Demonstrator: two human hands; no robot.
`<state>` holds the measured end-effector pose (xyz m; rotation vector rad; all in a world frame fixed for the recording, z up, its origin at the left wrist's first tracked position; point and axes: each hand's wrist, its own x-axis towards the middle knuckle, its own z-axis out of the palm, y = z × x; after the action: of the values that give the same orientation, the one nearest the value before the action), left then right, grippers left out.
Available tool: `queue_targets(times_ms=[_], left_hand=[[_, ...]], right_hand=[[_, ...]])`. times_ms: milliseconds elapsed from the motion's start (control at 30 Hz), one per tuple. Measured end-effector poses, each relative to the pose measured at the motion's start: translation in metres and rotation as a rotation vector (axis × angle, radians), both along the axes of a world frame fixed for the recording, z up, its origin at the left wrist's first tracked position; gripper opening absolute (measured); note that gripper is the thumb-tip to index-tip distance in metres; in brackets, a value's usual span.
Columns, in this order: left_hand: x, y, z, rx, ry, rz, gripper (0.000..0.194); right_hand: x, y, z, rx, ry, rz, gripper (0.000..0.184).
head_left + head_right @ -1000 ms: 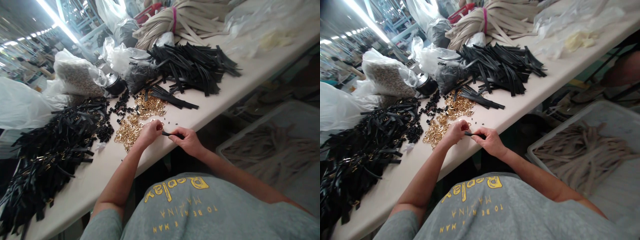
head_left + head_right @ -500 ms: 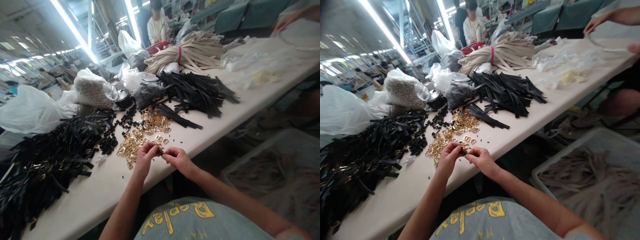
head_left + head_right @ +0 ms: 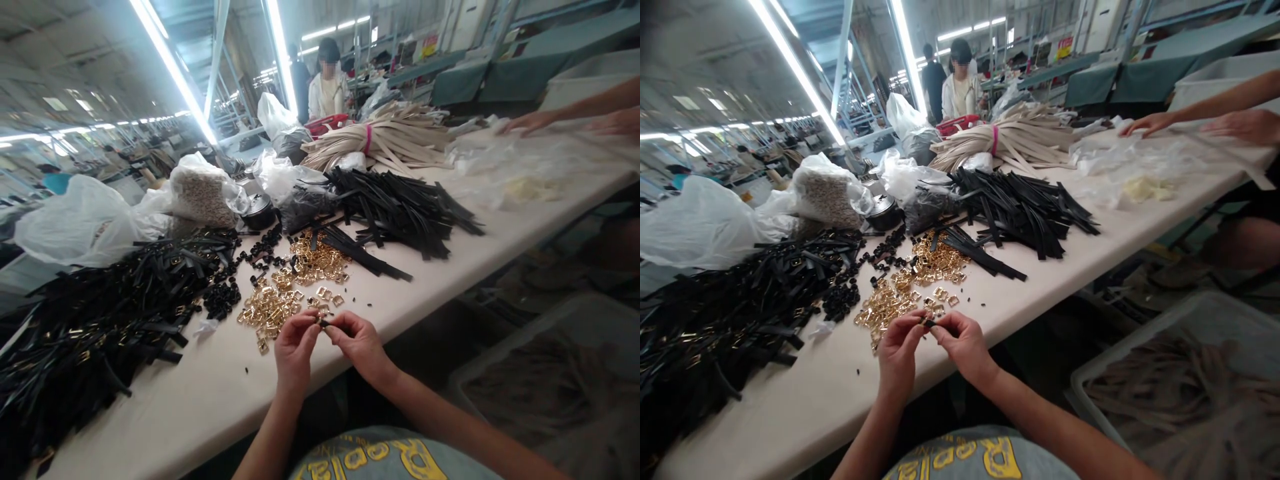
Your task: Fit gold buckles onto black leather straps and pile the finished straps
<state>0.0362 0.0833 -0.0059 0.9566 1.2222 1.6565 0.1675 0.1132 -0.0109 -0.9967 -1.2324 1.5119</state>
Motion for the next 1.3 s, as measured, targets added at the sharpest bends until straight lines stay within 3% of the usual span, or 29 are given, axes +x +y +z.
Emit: queue_targets(times_ms=[167,433,600,700,767,967,1300], left_hand=[[0.004,0.003,0.000,-0.136,-0.291,-0.004,0.023],[-0.008,0.002,0.001,-0.237,-0.156,-0.168,0.027],[-0.016,-0.001,-0.004,-0.215,-0.019,-0.188,0.025],[-0.017,-0.004,-0.011,-0.229,-0.066,-0.229,0.023],[-0.016,-0.006,-0.014,-0.239,-0.094,-0.249,0.023],[-0.007,-0.008,-0.011,-0.220,-0.152,-0.268,0.027],[-0.016,-0.014,-0.009,-0.209,-0.072,-0.323,0.030]], right_hand=[[-0.002,0.002,-0.002,0.262,-0.180,-0.066,0.018],[0.005,0.002,0.002,0.565,-0.439,-0.036,0.007],[0.015,0.008,0.001,0.468,-0.337,0.168,0.008],[0.021,0.011,0.003,0.324,-0.186,0.377,0.010],[0.022,0.011,0.004,0.229,-0.136,0.430,0.011],[0.018,0.011,0.001,0.115,-0.119,0.354,0.020],[0.014,0.006,-0.005,0.320,-0.371,0.141,0.023]])
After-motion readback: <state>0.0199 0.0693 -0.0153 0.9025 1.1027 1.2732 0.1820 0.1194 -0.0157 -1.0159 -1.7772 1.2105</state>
